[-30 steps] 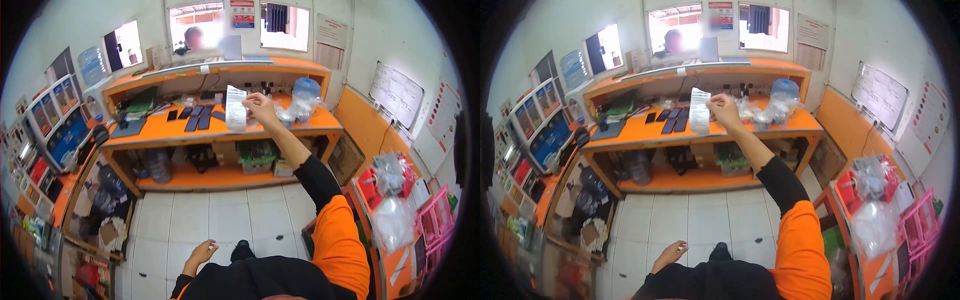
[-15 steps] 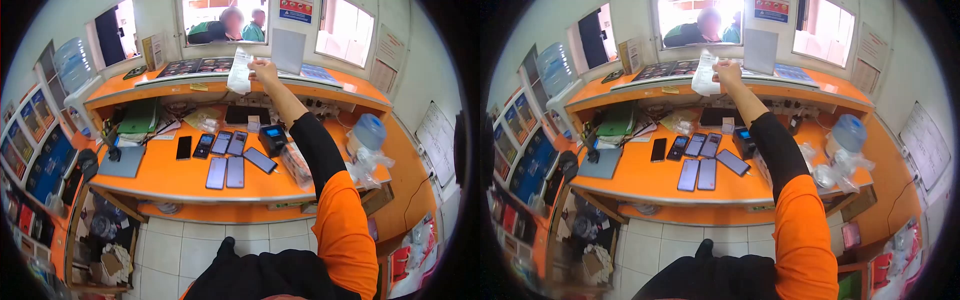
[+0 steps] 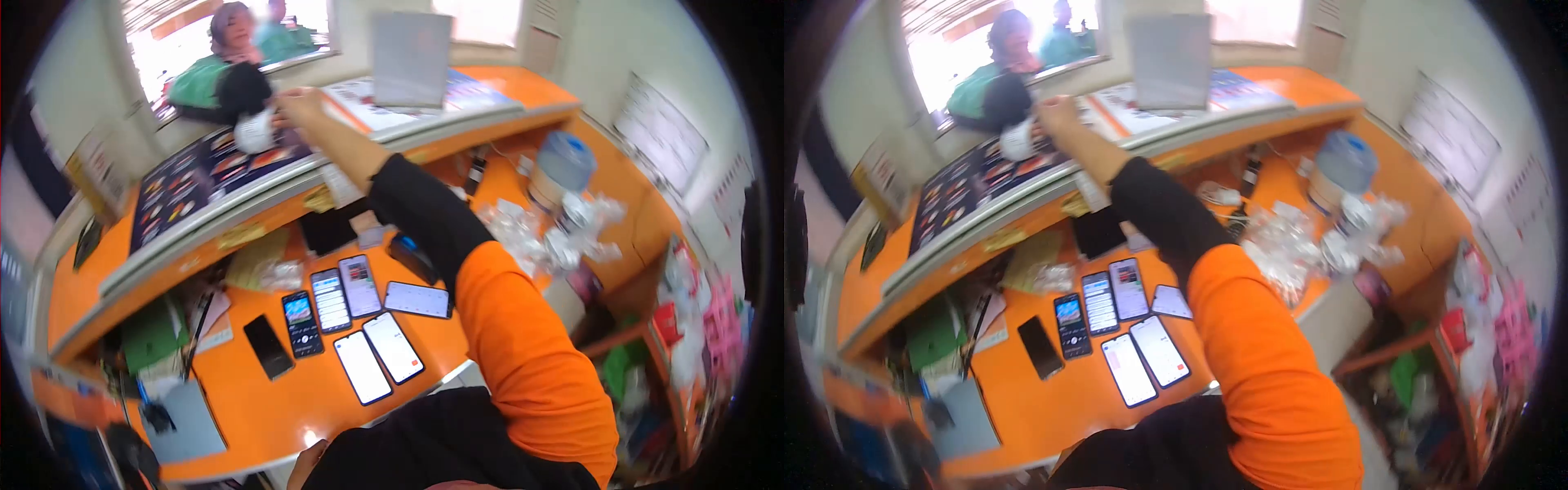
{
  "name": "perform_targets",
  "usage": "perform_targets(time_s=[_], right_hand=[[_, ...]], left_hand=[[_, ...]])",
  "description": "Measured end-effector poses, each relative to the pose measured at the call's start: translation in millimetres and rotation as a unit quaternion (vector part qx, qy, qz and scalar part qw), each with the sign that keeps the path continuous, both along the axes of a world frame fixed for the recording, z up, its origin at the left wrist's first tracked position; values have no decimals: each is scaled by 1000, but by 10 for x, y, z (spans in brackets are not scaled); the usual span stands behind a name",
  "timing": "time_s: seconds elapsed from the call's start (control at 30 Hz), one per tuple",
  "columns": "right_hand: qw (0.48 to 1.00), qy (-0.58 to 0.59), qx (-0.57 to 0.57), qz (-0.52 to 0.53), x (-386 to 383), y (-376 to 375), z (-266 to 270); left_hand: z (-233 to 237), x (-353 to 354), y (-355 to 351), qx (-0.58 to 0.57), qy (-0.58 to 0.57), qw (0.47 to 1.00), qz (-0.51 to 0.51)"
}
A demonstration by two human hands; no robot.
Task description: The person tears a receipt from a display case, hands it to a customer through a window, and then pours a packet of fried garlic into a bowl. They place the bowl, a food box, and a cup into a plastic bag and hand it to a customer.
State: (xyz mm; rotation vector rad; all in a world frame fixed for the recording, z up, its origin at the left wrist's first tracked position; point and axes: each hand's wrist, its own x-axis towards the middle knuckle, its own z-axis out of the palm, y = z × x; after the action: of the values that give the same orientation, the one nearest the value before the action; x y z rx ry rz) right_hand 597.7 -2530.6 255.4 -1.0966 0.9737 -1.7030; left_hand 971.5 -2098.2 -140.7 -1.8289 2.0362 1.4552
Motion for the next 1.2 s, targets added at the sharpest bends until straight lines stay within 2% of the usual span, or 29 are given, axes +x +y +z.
perform_targets(time_s=[0.13, 0.17, 0.2, 0.23, 0.27, 0.3, 0.33, 0.37, 0.4, 0.43, 0.47, 0.5, 0.53, 0.6, 0.67, 0.7, 0.73, 0.77, 0.8, 0.83, 0.87, 0.97, 1.07, 1.17, 1.2], right_hand=[[996, -39, -71, 22, -40, -324, -154], [989, 49, -88, -106, -32, -208, -156], [974, 78, -149, -151, -62, -280, -272], [933, 96, -237, -252, -16, -142, -468], [965, 13, -224, -137, -26, 372, -521], [962, -45, -263, -57, 23, 906, -685], [972, -15, -231, -37, 11, 1720, -749], [974, 96, -197, -56, -14, 2342, -1012], [943, 142, -287, -94, -5, 2849, -1316], [969, 186, -161, -10, -71, 3396, -1658], [935, 286, -210, -29, -131, 3729, -2226], [936, 278, -173, -125, -173, 4334, -2344], [954, 262, -30, -145, -266, 4840, -2607], [960, 243, 99, -94, -601, 5870, -3075], [921, 293, 162, -198, -745, 6981, -3173], [914, 238, 250, -213, -827, 7491, -3121], [902, 169, 329, -223, -827, 7883, -3097], [880, 140, 349, -289, -797, 8160, -3213], [851, 111, 378, -347, -777, 8491, -3384], [814, 87, 412, -401, -746, 8813, -3489], [818, 84, 391, -413, -694, 9039, -3566], [838, 63, 345, -419, -730, 9598, -3951], [856, -15, 370, -361, -1100, 10047, -4164], [864, -77, 322, -381, -1606, 10513, -4476], [856, -43, 312, -410, -1846, 10777, -4583]], left_hand=[[523, -41, -719, -51, 15, 991, -124], [669, -136, -871, -70, 24, 985, -155], [814, -254, -1008, -88, 37, 978, -187], [978, -413, -1134, -111, 53, 968, -217], [1138, -600, -1212, -132, 73, 958, -245], [1301, -812, -1257, -155, 97, 945, -270], [1474, -1041, -1268, -178, 133, 934, -279], [1628, -1263, -1250, -196, 176, 926, -270], [1752, -1502, -1174, -207, 228, 919, -245], [1851, -1767, -1040, -172, 300, 919, -189], [1949, -2032, -902, -139, 373, 907, -136], [1872, -2215, -795, -212, 355, 897, -158], [1722, -2452, -699, -220, 399, 874, -170], [1423, -2948, -279, -89, 478, 868, -106], [998, -3632, 345, -53, 494, 856, -147], [863, -4005, 586, -45, 496, 850, -172], [870, -4286, 985, -31, 450, 861, -235], [951, -4542, 1485, 48, 449, 857, -249], [1308, -4690, 2069, 122, 451, 829, -307], [1462, -4838, 2460, 133, 457, 795, -377], [1541, -4957, 2807, 145, 467, 753, -441], [1670, -5229, 3568, 34, 477, 687, -547], [1332, -5608, 4004, 48, 429, 717, -548], [957, -6168, 4422, 63, 384, 737, -553], [881, -6428, 4634, 76, 370, 744, -551]])
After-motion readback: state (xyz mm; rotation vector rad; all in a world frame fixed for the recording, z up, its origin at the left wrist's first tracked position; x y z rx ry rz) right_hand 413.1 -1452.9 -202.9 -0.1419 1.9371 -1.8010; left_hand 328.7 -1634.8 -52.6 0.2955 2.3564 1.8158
